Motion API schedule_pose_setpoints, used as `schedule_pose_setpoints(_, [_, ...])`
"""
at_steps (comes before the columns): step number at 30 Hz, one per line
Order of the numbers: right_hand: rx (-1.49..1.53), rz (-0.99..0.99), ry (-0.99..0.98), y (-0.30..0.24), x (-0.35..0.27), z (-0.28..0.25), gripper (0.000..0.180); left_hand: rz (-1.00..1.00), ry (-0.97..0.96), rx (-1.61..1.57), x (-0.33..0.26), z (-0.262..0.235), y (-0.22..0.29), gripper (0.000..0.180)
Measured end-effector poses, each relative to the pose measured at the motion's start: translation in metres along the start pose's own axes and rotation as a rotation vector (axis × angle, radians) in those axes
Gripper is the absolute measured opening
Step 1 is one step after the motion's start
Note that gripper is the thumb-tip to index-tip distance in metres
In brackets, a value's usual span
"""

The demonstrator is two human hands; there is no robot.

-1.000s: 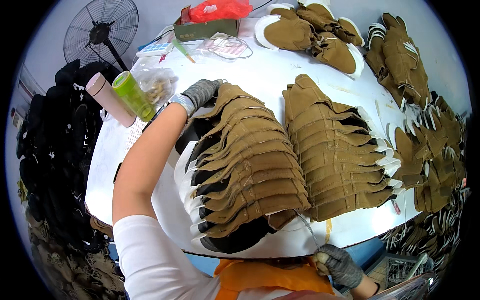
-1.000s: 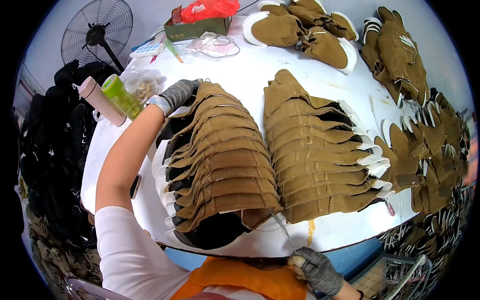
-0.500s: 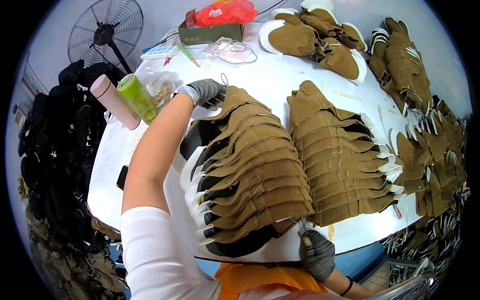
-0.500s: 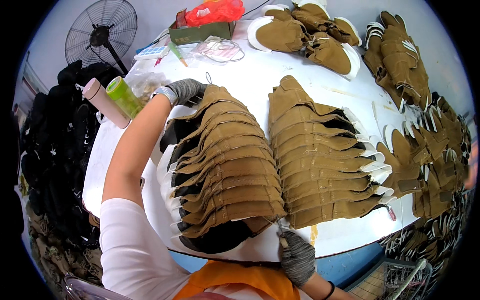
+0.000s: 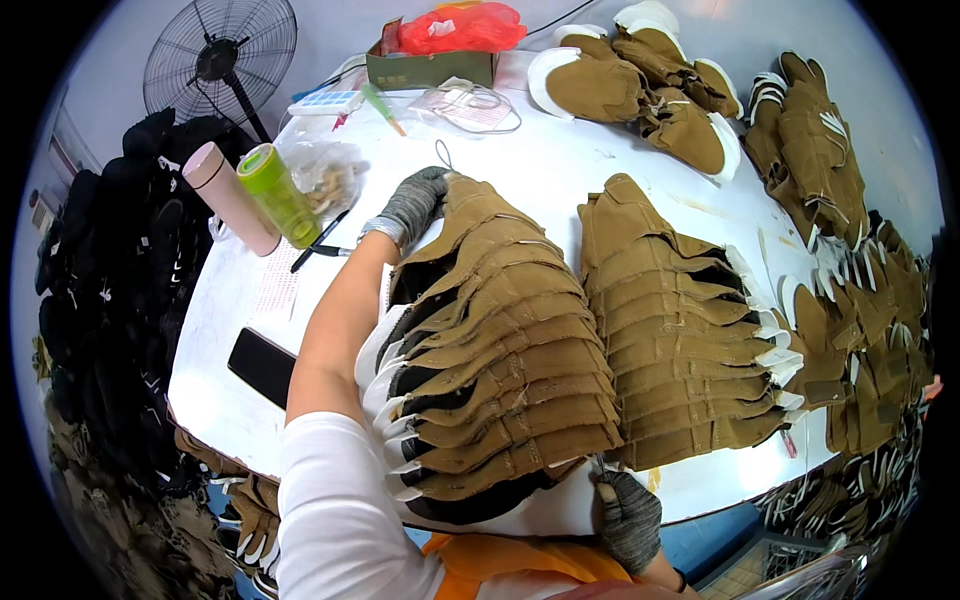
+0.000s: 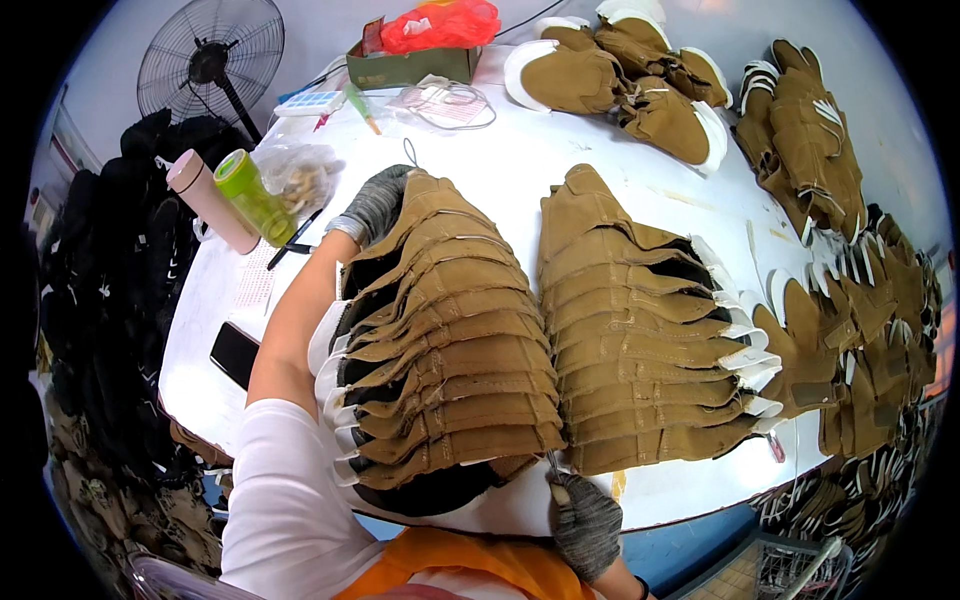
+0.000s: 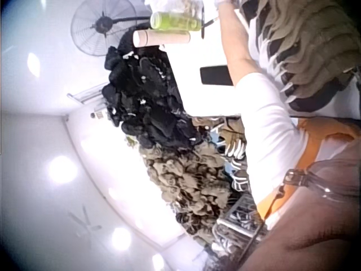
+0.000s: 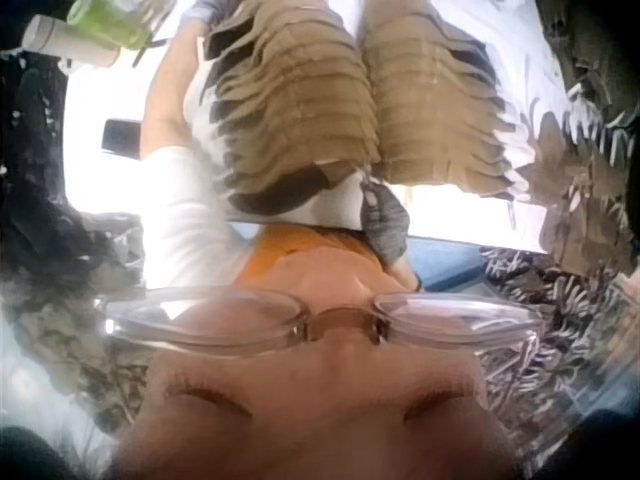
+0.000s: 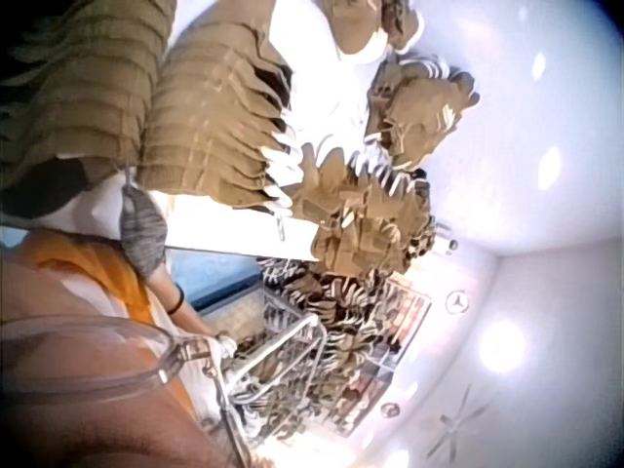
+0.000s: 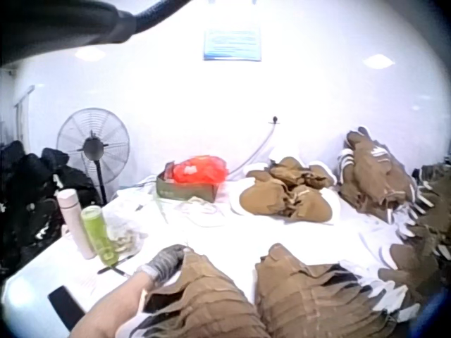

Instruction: The person organizes and stacks shoe upper components on a work surface, handling each piece by hand and using a tool to trim excess material.

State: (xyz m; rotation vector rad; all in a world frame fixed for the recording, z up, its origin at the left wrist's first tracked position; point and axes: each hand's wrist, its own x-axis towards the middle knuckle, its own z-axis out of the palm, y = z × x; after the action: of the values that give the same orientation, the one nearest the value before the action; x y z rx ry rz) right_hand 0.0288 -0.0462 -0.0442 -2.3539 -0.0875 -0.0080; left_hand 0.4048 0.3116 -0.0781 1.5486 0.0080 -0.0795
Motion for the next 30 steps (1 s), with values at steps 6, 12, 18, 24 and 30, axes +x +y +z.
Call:
schedule_pose_setpoints(6, [-0.106,-0.078,0.023,-0.001,0.0,0.002,0.017,0.238,0.287,0.743,-0.005,0.007,-0.006,0.023])
schedule_pose_setpoints(12, [-0.046,0.01,-0.074,-0.007,0.002,-0.004,0.021,0.303,0.451,0.235,0.007,-0.005,-0.011,0.023])
schedule_pose_setpoints(18, [0.064,0.095,-0.117,-0.004,-0.001,-0.004,0.024,0.038,0.258,-0.466,-0.006,0.012,-0.007,0.023])
schedule_pose_setpoints(24, [0.87,0.596,-0.365,-0.003,0.001,-0.013,0.021,-0.227,-0.181,-0.762,-0.018,0.009,0.003,0.019])
schedule_pose_setpoints(30, [1.548,0.78,-0.589,0.027,0.006,-0.006,0.015,-0.062,-0.071,-0.45,-0.008,0.009,-0.011,0.019])
